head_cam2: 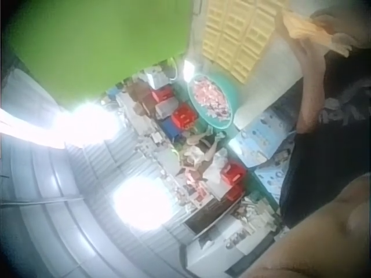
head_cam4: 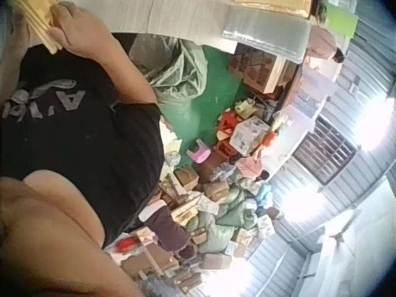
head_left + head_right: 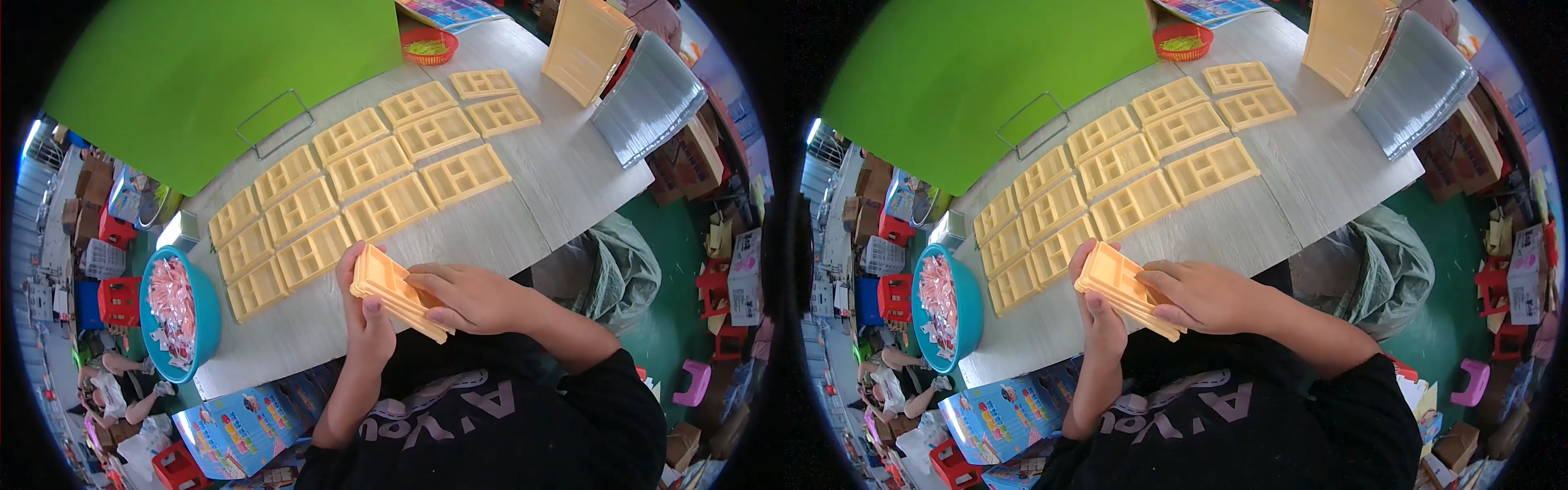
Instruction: Arranging yellow plastic trays in a grid on a table in a factory setting.
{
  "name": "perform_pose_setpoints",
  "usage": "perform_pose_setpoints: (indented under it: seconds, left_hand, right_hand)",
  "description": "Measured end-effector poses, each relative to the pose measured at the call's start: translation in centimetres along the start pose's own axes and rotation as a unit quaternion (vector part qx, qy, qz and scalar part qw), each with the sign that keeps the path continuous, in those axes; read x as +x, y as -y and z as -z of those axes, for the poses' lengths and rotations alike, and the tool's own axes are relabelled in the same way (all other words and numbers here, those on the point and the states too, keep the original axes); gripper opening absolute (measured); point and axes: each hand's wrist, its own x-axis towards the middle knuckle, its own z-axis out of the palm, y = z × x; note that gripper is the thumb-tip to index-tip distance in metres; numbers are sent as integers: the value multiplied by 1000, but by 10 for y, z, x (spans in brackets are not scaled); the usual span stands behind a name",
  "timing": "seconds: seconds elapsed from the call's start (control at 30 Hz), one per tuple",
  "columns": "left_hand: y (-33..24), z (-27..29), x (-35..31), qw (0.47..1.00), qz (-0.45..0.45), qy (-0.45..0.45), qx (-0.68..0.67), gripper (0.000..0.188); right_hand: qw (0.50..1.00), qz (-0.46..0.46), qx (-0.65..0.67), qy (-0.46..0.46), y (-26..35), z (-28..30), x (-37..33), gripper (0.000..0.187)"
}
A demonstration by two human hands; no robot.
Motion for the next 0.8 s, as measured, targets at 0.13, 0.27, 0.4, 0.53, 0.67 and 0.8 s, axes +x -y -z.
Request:
perform_pose_setpoints:
  seconds: [0.13,0.27,0.4,0.53,0.67,0.8]
  left_hand:
    - [2,4,-2,999,-8,12,-39,91]
    - [8,23,-6,998,18,-8,-67,90]
    - [18,46,-15,998,30,-36,-50,89]
    - [23,56,-19,993,39,-63,-92,84]
    - [19,59,-22,993,48,-39,-101,84]
    - [15,60,-26,993,55,-54,-84,90]
  right_hand:
    - [996,-4,-74,-44,-6,20,-12,55]
    - [959,-81,-246,-111,-22,69,-44,58]
    - [906,-189,-343,-159,-69,132,-70,63]
    - [897,-203,-376,-117,-123,183,-87,65]
    - [915,-182,-353,-77,-150,187,-74,66]
    - [912,-219,-344,-42,-145,179,-62,66]
